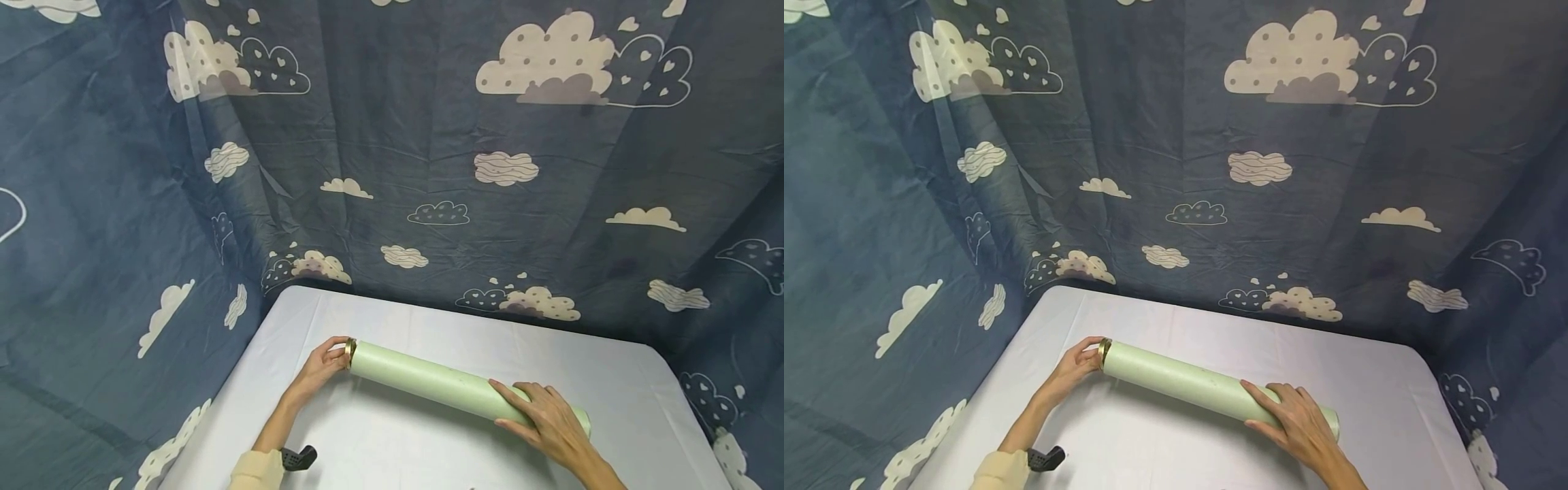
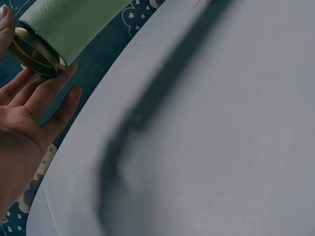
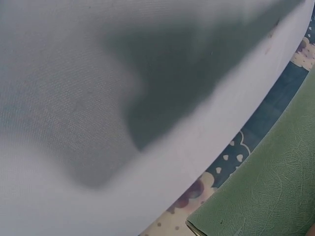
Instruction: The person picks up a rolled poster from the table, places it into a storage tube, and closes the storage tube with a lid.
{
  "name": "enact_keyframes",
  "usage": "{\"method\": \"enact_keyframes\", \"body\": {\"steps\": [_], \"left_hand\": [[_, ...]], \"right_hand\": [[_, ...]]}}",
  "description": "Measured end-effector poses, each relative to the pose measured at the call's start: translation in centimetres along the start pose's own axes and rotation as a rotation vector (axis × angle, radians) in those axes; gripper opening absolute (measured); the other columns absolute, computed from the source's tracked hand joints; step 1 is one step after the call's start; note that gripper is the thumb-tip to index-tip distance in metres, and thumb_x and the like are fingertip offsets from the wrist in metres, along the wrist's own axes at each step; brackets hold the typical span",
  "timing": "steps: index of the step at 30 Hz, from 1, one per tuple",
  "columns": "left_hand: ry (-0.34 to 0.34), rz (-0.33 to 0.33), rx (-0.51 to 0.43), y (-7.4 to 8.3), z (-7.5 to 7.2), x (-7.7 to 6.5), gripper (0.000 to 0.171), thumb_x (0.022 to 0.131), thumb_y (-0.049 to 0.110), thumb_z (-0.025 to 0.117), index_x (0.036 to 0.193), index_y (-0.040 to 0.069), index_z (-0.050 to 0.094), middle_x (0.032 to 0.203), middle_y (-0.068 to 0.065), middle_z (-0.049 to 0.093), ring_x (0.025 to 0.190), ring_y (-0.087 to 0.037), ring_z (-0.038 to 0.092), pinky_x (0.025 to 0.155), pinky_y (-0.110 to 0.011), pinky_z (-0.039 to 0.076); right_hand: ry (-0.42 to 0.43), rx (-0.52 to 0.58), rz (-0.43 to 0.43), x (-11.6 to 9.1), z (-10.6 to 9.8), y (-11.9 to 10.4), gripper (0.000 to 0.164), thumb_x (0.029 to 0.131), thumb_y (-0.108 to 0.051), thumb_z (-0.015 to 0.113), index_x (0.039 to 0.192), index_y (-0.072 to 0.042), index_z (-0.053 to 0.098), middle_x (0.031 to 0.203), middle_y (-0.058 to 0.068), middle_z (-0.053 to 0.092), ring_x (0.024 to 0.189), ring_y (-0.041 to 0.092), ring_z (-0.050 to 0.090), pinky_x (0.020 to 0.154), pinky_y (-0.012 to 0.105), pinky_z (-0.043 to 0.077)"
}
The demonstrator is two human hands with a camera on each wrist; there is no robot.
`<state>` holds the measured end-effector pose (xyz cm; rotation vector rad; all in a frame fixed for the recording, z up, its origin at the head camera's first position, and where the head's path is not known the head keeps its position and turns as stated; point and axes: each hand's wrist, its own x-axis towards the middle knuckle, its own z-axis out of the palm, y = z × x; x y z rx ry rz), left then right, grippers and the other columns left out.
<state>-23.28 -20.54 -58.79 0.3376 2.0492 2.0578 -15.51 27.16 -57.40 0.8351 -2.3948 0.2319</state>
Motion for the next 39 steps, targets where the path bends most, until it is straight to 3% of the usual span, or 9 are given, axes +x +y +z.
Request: {"method": "enact_keyframes", "body": {"steps": [11,19,22,28,31,35,39], "left_hand": [[-0.037,-0.019,0.028,0.4,0.0,0.0,0.059,0.102,0.022,0.067,0.149,-0.004,0.043,0.148,-0.033,0.054,0.117,-0.009,0.069,0.095,-0.022,0.058],[-0.046,0.011,0.071,0.4,0.3,-0.5,0.059,0.103,0.019,0.065,0.155,0.002,0.042,0.153,-0.029,0.05,0.136,-0.029,0.059,0.099,-0.021,0.055],[-0.057,0.054,0.077,0.5,0.5,-0.7,0.06,0.104,0.018,0.063,0.158,0.006,0.04,0.159,-0.026,0.044,0.142,-0.024,0.053,0.103,-0.019,0.052],[-0.092,0.113,0.078,0.9,0.6,-1.1,0.057,0.106,0.016,0.06,0.158,0.005,0.041,0.163,-0.028,0.036,0.136,-0.004,0.054,0.103,-0.017,0.051],[-0.103,0.108,0.105,1.1,0.5,-1.1,0.055,0.106,0.016,0.058,0.158,0.006,0.042,0.165,-0.024,0.035,0.141,-0.013,0.052,0.103,-0.017,0.05],[-0.156,0.095,0.129,1.3,0.7,-0.7,0.055,0.108,0.017,0.055,0.159,0.008,0.039,0.168,-0.016,0.031,0.151,-0.031,0.039,0.109,-0.02,0.048],[-0.207,0.099,0.138,1.8,0.7,-0.7,0.057,0.109,0.02,0.053,0.162,0.01,0.034,0.17,-0.014,0.026,0.153,-0.036,0.033,0.114,-0.029,0.047]], "right_hand": [[0.024,-0.001,-0.016,0.4,0.2,0.0,0.064,0.094,-0.07,0.058,0.145,-0.032,0.061,0.101,0.004,0.071,0.083,0.019,0.068,0.067,0.037,0.05],[0.031,-0.001,-0.038,0.6,0.1,-0.1,0.062,0.094,-0.068,0.059,0.145,-0.032,0.062,0.1,0.004,0.071,0.082,0.019,0.067,0.067,0.037,0.05],[0.038,-0.001,-0.04,0.6,0.1,0.0,0.062,0.094,-0.068,0.058,0.144,-0.032,0.062,0.099,0.004,0.071,0.081,0.019,0.067,0.066,0.037,0.05],[0.029,0.01,-0.024,0.6,0.1,-0.1,0.063,0.092,-0.069,0.061,0.144,-0.032,0.062,0.1,0.003,0.071,0.082,0.019,0.068,0.066,0.036,0.05],[0.011,0.01,-0.024,0.6,0.0,-0.1,0.064,0.091,-0.068,0.064,0.145,-0.032,0.062,0.1,0.003,0.071,0.082,0.018,0.068,0.066,0.035,0.05],[0.015,-0.003,-0.033,0.6,-0.4,0.1,0.064,0.092,-0.069,0.061,0.145,-0.032,0.062,0.099,0.003,0.071,0.081,0.017,0.067,0.066,0.036,0.05],[0.014,-0.006,-0.033,1.0,-0.8,0.5,0.064,0.092,-0.069,0.06,0.145,-0.033,0.061,0.101,0.004,0.071,0.082,0.017,0.067,0.068,0.039,0.052]]}}
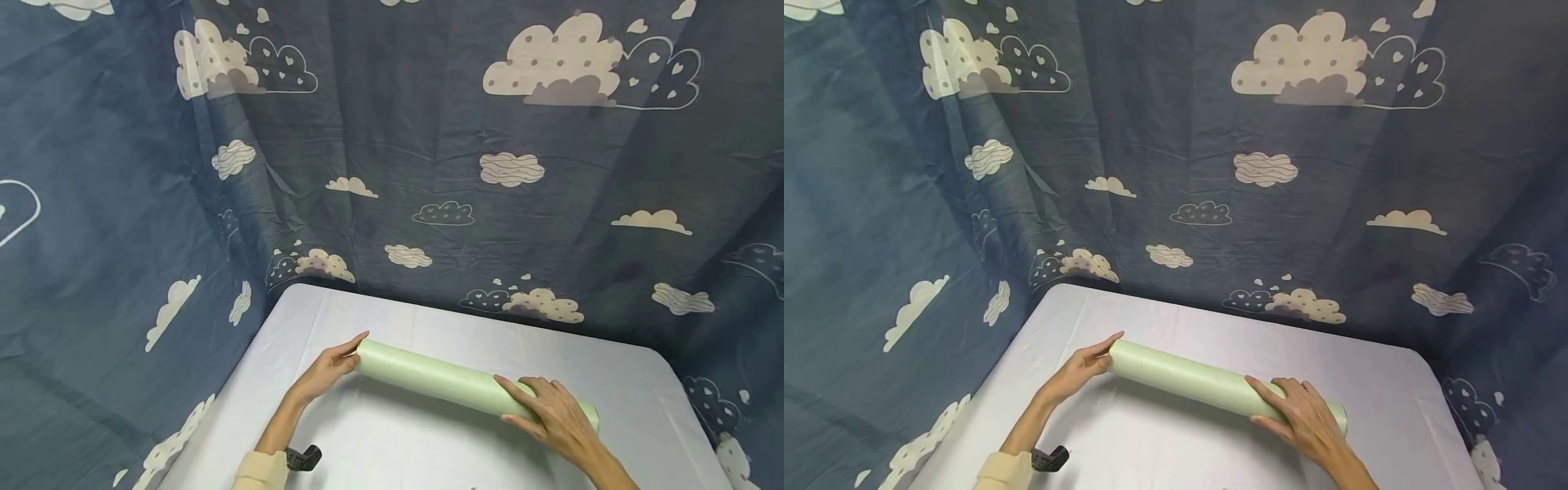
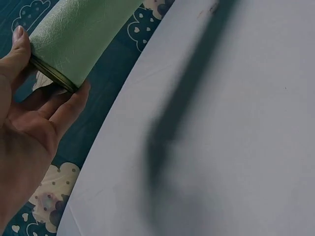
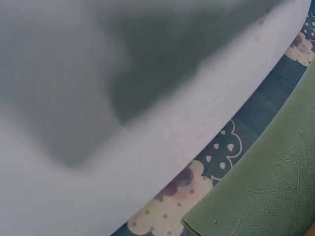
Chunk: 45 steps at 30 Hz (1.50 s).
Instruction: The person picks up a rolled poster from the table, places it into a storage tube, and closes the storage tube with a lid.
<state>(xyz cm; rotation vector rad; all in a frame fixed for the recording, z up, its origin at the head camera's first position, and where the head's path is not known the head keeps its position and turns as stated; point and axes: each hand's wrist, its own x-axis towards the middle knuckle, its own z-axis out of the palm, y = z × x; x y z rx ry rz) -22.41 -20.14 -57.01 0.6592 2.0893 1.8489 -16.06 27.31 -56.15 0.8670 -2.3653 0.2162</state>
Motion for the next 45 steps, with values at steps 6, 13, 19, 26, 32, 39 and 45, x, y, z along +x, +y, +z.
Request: {"method": "enact_keyframes", "body": {"steps": [6,13,19,26,32,39,45], "left_hand": [[-0.048,0.005,-0.005,0.5,-0.6,-0.5,0.055,0.112,0.019,0.045,0.164,0.012,0.029,0.172,-0.013,0.022,0.156,-0.037,0.026,0.115,-0.026,0.045],[-0.026,0.021,-0.034,-0.4,0.0,-0.1,0.057,0.109,0.016,0.052,0.16,0.003,0.032,0.17,-0.014,0.024,0.155,-0.02,0.032,0.116,-0.017,0.039],[0.002,0.021,-0.037,-0.2,0.3,-0.3,0.057,0.107,0.015,0.056,0.159,0.001,0.036,0.168,-0.019,0.029,0.154,-0.037,0.032,0.113,-0.017,0.043],[0.014,0.0,0.08,0.4,0.6,0.1,0.067,0.097,0.014,0.073,0.157,0.011,0.043,0.155,-0.023,0.048,0.131,-0.04,0.06,0.105,-0.033,0.055],[0.101,-0.032,0.242,0.5,1.3,0.6,0.071,0.086,0.018,0.086,0.149,0.018,0.054,0.139,-0.014,0.061,0.11,-0.024,0.068,0.099,-0.038,0.055],[0.155,-0.028,0.415,0.6,2.2,0.8,0.075,0.078,0.026,0.092,0.145,0.018,0.057,0.143,-0.007,0.062,0.117,-0.024,0.062,0.098,-0.037,0.054],[0.17,-0.014,0.494,0.3,2.6,0.8,0.077,0.078,0.028,0.091,0.145,0.011,0.058,0.14,-0.008,0.065,0.121,-0.026,0.064,0.1,-0.043,0.056]], "right_hand": [[-0.043,0.033,0.012,0.3,0.0,0.4,0.071,0.083,-0.06,0.076,0.146,-0.032,0.06,0.104,0.003,0.072,0.086,0.015,0.069,0.072,0.039,0.055],[-0.036,0.05,-0.023,0.8,-0.6,1.3,0.07,0.081,-0.056,0.079,0.145,-0.033,0.062,0.104,0.002,0.072,0.088,0.015,0.067,0.071,0.039,0.052],[-0.054,0.053,-0.037,1.0,-0.5,1.9,0.072,0.081,-0.055,0.08,0.146,-0.033,0.06,0.107,0.002,0.072,0.092,0.017,0.069,0.073,0.039,0.052],[-0.064,0.077,-0.014,0.5,0.3,2.2,0.073,0.079,-0.054,0.082,0.146,-0.032,0.061,0.112,0.003,0.073,0.097,0.019,0.069,0.076,0.041,0.053],[-0.081,0.086,0.012,0.6,0.5,2.2,0.077,0.076,-0.051,0.086,0.146,-0.033,0.06,0.114,0.004,0.073,0.101,0.02,0.07,0.079,0.043,0.054],[-0.057,0.11,0.004,0.8,1.2,2.1,0.071,0.079,-0.05,0.084,0.145,-0.032,0.062,0.113,0.004,0.073,0.1,0.02,0.07,0.079,0.043,0.053],[-0.055,0.13,0.031,0.4,1.8,1.9,0.071,0.078,-0.048,0.084,0.144,-0.031,0.062,0.112,0.004,0.072,0.099,0.02,0.069,0.079,0.043,0.052]]}}
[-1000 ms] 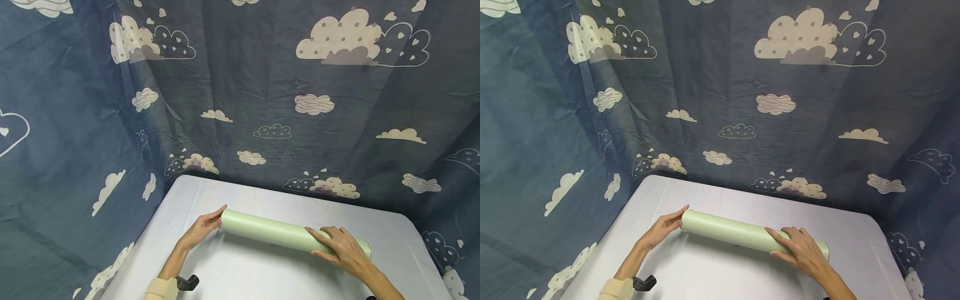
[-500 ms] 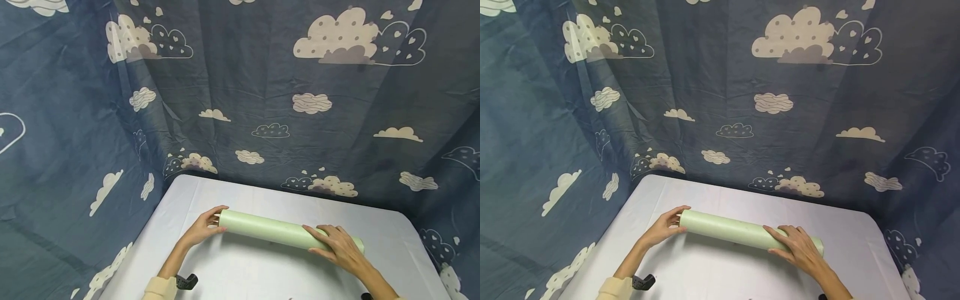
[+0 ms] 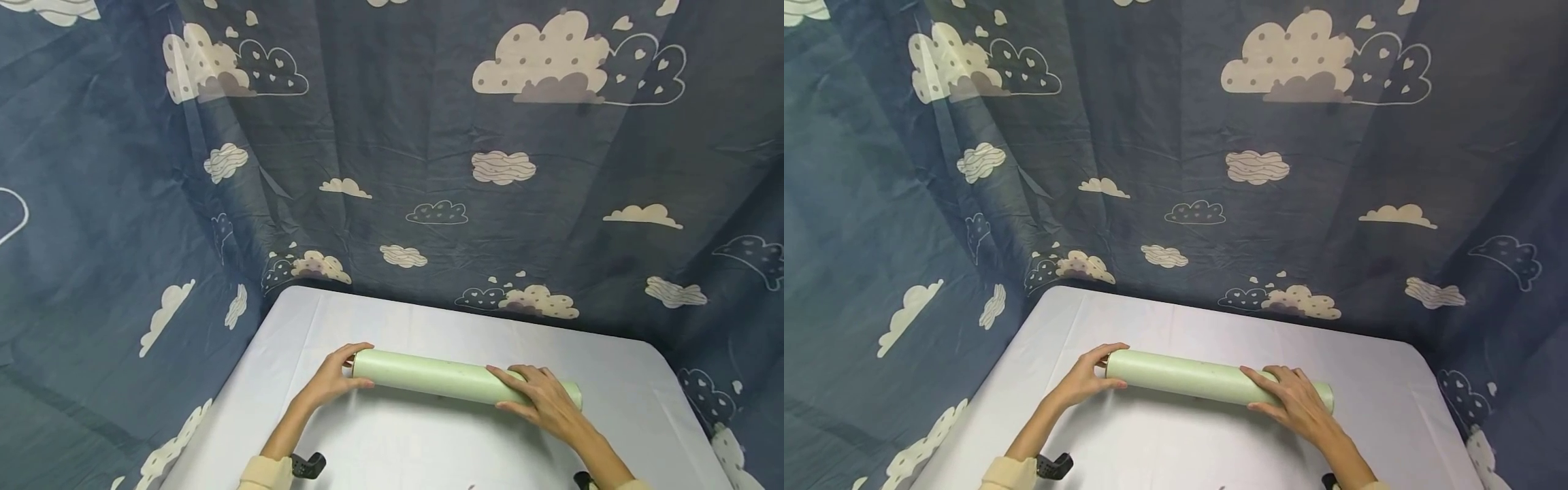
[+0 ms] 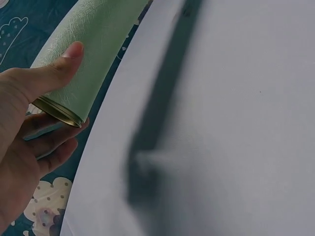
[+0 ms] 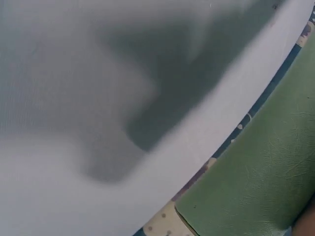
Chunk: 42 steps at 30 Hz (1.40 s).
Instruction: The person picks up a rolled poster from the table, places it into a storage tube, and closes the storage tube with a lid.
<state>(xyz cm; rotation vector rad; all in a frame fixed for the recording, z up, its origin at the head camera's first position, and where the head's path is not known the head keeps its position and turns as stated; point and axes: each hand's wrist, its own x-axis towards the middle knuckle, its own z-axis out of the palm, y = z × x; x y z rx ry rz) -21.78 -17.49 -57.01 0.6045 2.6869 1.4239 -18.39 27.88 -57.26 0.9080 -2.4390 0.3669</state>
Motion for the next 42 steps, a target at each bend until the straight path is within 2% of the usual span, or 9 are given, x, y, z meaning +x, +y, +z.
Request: {"method": "enact_keyframes", "body": {"steps": [5,15,22,34,37,42], "left_hand": [[0.001,-0.017,0.035,-0.4,0.3,-0.1,0.074,0.078,0.028,0.091,0.143,0.012,0.06,0.14,-0.008,0.066,0.123,-0.028,0.064,0.103,-0.049,0.054],[-0.013,-0.053,0.053,-1.6,0.7,0.2,0.076,0.077,0.025,0.091,0.144,0.01,0.059,0.144,-0.014,0.064,0.136,-0.04,0.058,0.115,-0.058,0.045],[-0.011,-0.061,0.095,-2.8,1.3,-0.1,0.077,0.075,0.026,0.092,0.143,0.009,0.06,0.143,-0.015,0.065,0.136,-0.04,0.059,0.115,-0.057,0.044],[0.024,-0.081,0.108,-3.9,1.9,-0.3,0.076,0.075,0.03,0.091,0.143,0.012,0.061,0.144,-0.015,0.064,0.136,-0.04,0.058,0.118,-0.061,0.039],[0.034,-0.083,0.077,-4.1,2.1,-0.4,0.076,0.075,0.028,0.091,0.144,0.013,0.06,0.145,-0.015,0.063,0.138,-0.04,0.057,0.119,-0.061,0.037],[0.016,-0.061,-0.031,-4.3,2.2,-0.6,0.073,0.079,0.024,0.088,0.145,0.014,0.059,0.151,-0.013,0.058,0.145,-0.038,0.05,0.124,-0.056,0.032]], "right_hand": [[-0.033,0.011,0.029,-0.3,0.9,-0.1,0.072,0.077,-0.046,0.085,0.144,-0.03,0.063,0.111,0.004,0.073,0.099,0.019,0.069,0.079,0.042,0.052],[-0.072,0.031,0.101,-0.7,2.7,-0.2,0.073,0.077,-0.044,0.087,0.144,-0.031,0.062,0.112,0.005,0.072,0.096,0.021,0.069,0.08,0.039,0.049],[-0.142,0.064,0.166,-0.9,3.7,-0.6,0.07,0.081,-0.047,0.084,0.146,-0.032,0.06,0.115,0.004,0.072,0.102,0.022,0.068,0.082,0.038,0.047],[-0.155,0.062,0.183,-0.5,4.0,-0.8,0.069,0.082,-0.049,0.083,0.145,-0.031,0.061,0.116,0.005,0.073,0.105,0.023,0.069,0.083,0.04,0.049],[-0.168,0.07,0.199,-0.5,4.1,-0.8,0.069,0.082,-0.049,0.083,0.145,-0.03,0.061,0.117,0.006,0.072,0.106,0.025,0.069,0.086,0.042,0.05],[-0.187,0.056,0.214,-0.5,4.2,-0.8,0.069,0.083,-0.05,0.082,0.145,-0.029,0.062,0.119,0.008,0.072,0.11,0.03,0.068,0.093,0.052,0.049]]}}
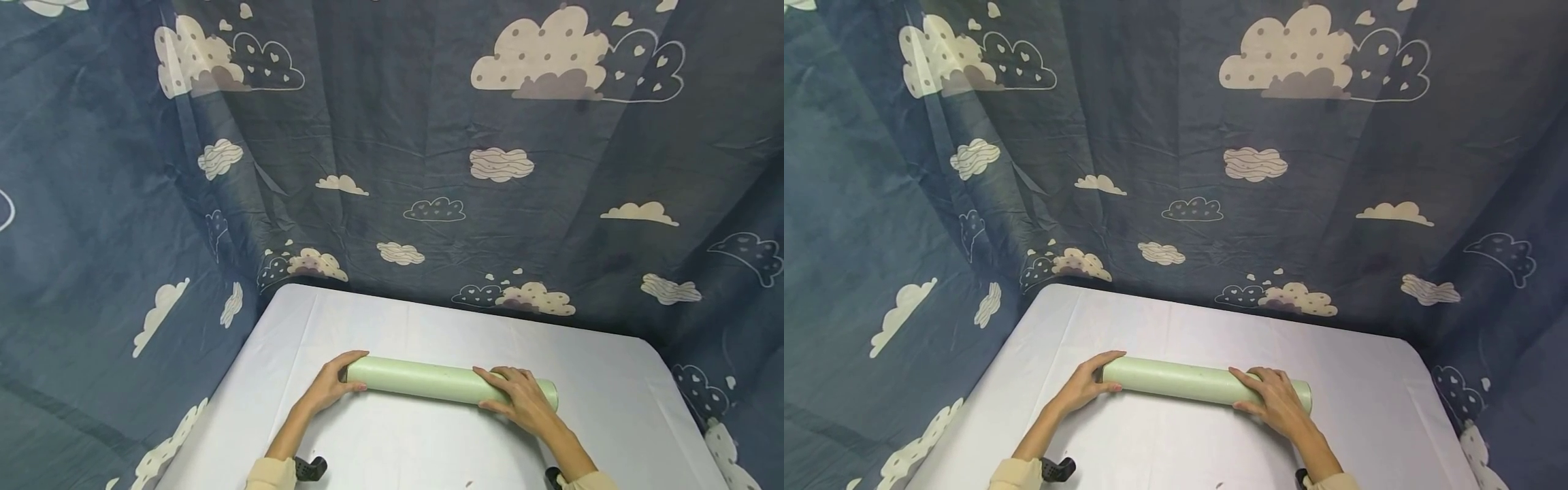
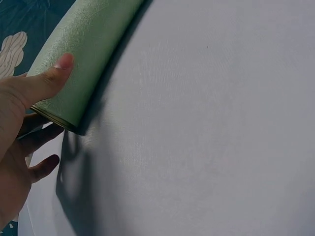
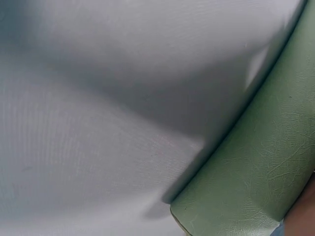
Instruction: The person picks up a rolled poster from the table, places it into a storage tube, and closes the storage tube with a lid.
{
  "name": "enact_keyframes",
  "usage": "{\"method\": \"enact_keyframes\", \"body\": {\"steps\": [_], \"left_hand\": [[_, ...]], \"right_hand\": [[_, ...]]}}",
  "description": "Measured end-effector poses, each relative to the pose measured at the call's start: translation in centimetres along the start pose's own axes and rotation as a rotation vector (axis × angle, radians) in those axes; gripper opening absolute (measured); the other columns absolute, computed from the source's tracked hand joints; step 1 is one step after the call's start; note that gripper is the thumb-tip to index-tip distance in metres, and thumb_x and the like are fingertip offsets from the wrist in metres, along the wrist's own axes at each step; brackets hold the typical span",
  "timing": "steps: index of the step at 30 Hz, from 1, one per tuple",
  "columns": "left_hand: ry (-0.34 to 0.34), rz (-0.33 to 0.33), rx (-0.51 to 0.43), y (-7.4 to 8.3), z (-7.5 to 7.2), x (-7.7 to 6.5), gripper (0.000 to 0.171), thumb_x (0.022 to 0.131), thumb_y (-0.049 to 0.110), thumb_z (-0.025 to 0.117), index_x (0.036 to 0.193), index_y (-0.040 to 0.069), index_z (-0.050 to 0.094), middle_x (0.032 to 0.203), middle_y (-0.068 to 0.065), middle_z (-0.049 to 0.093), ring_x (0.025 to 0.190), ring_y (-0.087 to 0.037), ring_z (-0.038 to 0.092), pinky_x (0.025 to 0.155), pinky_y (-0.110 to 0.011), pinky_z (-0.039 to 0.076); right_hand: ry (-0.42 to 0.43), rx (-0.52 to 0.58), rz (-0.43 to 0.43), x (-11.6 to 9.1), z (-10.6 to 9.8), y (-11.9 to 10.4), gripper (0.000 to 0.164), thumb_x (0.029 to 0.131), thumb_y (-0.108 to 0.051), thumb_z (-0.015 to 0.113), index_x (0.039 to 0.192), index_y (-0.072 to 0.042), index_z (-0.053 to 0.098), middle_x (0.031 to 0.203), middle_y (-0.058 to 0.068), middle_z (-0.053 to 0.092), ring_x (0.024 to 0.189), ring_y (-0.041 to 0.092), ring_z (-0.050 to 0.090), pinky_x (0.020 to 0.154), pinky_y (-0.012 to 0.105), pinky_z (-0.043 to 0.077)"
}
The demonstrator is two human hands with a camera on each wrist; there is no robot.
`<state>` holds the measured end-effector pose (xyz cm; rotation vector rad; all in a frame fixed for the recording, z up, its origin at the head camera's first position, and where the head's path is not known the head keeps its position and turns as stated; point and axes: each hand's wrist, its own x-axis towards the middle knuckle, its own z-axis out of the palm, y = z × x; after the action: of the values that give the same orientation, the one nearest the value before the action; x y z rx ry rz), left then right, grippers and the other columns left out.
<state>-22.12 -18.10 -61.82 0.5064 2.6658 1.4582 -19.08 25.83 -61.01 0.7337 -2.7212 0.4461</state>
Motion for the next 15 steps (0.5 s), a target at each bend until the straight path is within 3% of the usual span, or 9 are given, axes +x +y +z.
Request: {"method": "enact_keyframes", "body": {"steps": [4,15], "left_hand": [[-0.008,0.017,-0.019,-0.07,0.1,0.02,0.069,0.082,0.026,0.086,0.145,0.015,0.06,0.151,-0.012,0.058,0.145,-0.039,0.048,0.124,-0.056,0.032],[-0.005,-0.007,-0.044,-0.26,0.17,-0.18,0.069,0.082,0.029,0.086,0.145,0.018,0.06,0.15,-0.01,0.059,0.145,-0.037,0.049,0.125,-0.057,0.03]], "right_hand": [[0.003,-0.007,0.013,-0.15,0.01,0.0,0.068,0.083,-0.05,0.081,0.145,-0.027,0.062,0.121,0.009,0.071,0.112,0.031,0.067,0.097,0.057,0.046],[0.022,0.009,0.051,-0.28,0.12,-0.19,0.068,0.082,-0.052,0.082,0.143,-0.027,0.064,0.121,0.009,0.072,0.113,0.032,0.067,0.094,0.053,0.046]]}}
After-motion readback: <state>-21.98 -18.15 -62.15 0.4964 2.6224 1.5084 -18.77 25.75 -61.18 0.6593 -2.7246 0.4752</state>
